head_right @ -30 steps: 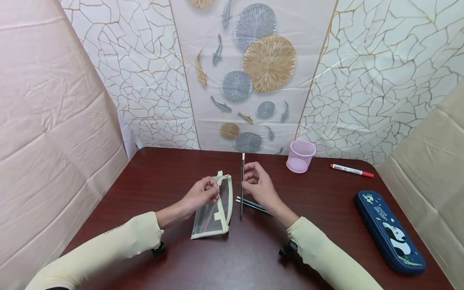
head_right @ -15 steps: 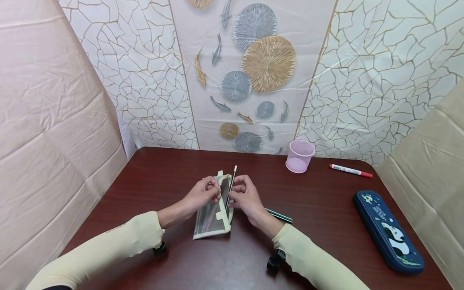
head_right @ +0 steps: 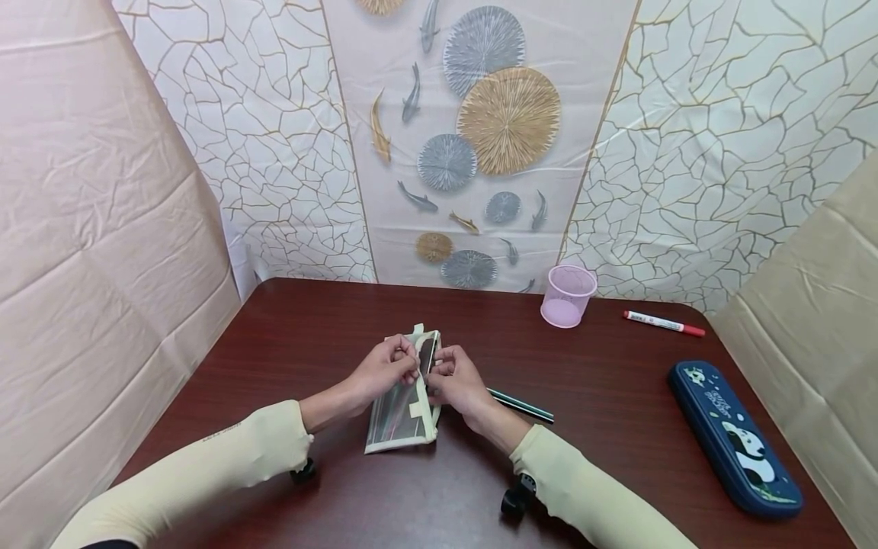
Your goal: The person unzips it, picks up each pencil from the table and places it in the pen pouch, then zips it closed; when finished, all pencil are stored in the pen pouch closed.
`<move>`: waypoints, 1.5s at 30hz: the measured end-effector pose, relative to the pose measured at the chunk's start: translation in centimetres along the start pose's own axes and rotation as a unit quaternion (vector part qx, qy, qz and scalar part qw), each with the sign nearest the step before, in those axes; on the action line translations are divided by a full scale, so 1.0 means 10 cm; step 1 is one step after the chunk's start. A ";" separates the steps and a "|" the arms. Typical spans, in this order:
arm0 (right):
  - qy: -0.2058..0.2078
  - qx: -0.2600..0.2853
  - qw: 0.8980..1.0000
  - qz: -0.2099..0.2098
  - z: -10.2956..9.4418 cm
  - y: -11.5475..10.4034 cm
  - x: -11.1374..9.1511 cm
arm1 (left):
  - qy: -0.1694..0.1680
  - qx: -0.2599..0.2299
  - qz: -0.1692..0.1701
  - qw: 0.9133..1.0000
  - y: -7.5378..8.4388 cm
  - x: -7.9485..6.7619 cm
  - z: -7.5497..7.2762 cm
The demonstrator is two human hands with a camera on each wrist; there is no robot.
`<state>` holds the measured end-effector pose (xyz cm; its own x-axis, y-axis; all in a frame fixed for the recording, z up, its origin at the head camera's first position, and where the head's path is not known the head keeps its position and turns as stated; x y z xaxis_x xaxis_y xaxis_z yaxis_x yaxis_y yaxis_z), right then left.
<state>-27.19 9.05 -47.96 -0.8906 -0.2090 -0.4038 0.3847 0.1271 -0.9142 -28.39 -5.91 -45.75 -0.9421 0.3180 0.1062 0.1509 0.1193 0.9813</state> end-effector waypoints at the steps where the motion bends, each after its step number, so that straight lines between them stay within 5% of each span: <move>1: 0.001 -0.002 1.000 0.002 0.00 0.00 0.00 | -0.002 0.001 -0.002 1.000 -0.01 0.00 0.00; 15: -0.025 -0.060 0.998 0.001 0.04 -0.01 0.06 | -0.008 -0.012 0.003 1.000 0.00 -0.01 0.06; 22: 0.024 -0.108 0.993 -0.048 -0.06 -0.09 0.04 | -0.001 -0.013 0.009 1.000 0.03 -0.01 0.02; 31: 0.025 -0.086 0.994 -0.065 -0.33 -0.14 -0.07 | 0.010 -0.001 0.013 1.000 -0.01 -0.03 -0.05; 45: 0.085 -0.145 0.982 -0.085 -0.98 -0.18 -0.24 | 0.021 -0.007 0.012 1.000 0.00 -0.05 -0.14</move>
<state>-28.12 18.81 -44.99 -0.9729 -0.0896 -0.2134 0.1645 0.3805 -0.9100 -28.34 -7.41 -45.54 -0.9502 0.2803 0.1364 0.1702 0.0997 0.9804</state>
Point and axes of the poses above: each hand's wrist, its own x-axis towards the middle knuckle, its own z-axis out of the palm, y = z × x, the point moved 6 cm from there along x, towards the middle knuckle, and after that the axes turned 12 degrees about z, right-handed, at the moved point
